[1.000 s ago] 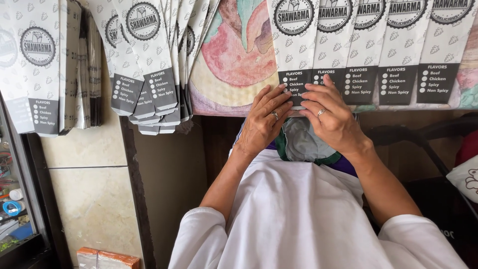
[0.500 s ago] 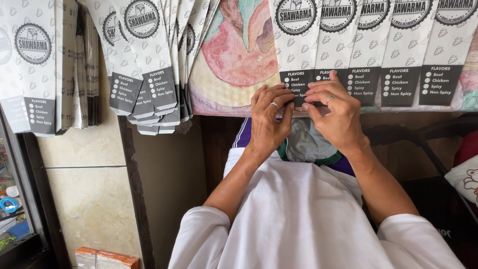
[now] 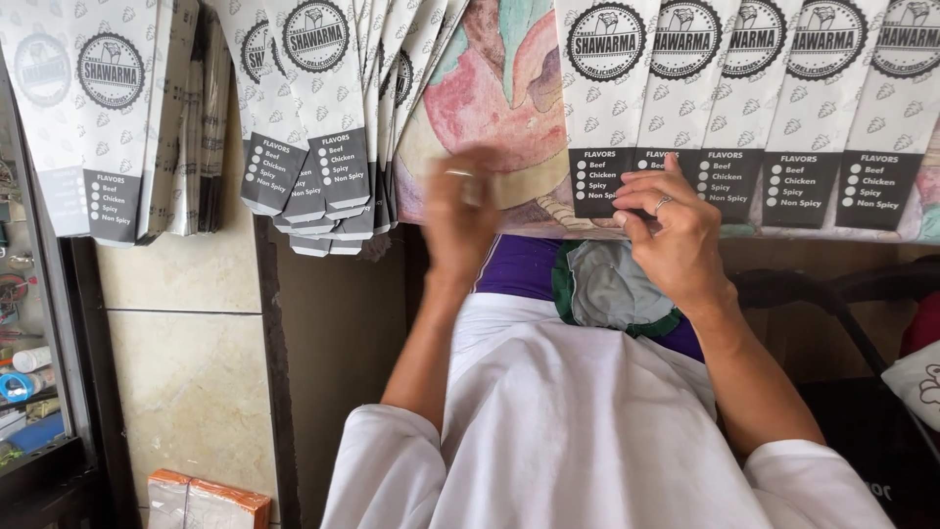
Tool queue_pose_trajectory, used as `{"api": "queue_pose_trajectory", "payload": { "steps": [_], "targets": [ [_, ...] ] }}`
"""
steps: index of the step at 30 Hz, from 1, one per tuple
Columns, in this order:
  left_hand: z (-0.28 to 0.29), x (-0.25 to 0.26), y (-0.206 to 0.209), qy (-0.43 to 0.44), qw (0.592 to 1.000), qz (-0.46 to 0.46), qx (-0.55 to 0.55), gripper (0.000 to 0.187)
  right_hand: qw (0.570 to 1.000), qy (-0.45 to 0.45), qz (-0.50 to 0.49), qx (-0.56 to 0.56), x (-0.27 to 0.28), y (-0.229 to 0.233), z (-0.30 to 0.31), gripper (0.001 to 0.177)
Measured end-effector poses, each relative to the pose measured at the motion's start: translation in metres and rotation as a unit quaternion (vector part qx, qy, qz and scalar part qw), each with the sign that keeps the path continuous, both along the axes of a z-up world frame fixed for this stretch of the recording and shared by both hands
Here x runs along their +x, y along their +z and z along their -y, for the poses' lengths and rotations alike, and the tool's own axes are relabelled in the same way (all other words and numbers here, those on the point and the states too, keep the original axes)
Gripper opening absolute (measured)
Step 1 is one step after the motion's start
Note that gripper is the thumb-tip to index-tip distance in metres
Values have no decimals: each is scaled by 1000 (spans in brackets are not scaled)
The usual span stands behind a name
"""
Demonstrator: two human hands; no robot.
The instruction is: Arranging paper packaging sleeves and marking the 'Beef' flavor option using a squeeze bottle dispenser.
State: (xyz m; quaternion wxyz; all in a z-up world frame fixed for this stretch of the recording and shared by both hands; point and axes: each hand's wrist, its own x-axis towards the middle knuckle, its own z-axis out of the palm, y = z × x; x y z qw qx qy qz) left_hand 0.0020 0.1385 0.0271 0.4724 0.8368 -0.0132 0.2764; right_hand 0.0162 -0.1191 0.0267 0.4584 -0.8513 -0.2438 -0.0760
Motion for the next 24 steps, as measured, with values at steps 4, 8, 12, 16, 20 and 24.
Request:
{"api": "queue_pose_trajectory", "payload": {
  "steps": [4, 8, 12, 16, 20, 24],
  "targets": [
    [-84, -6, -9, 268, 905, -49, 327, 50, 1000, -3, 12, 4, -1, -1, 0, 12],
    [-99, -16, -3, 256, 900, -213, 280, 52, 1000, -1, 15, 6, 0, 2, -2, 12],
    [-99, -11, -9, 279, 905, -159, 277, 40, 1000, 3, 15, 6, -2, 2, 0, 10],
    [-99, 1, -31, 312, 911, -4, 268, 35, 1000, 6, 19, 13, -2, -1, 2, 10],
    [-45, 13, -24, 227, 933, 91, 264, 10, 1000, 15, 20, 4, -3, -1, 2, 9],
    [27, 1, -18, -74, 977, -62, 190, 69, 1000, 13, 24, -7, -3, -2, 2, 11]
  ]
}}
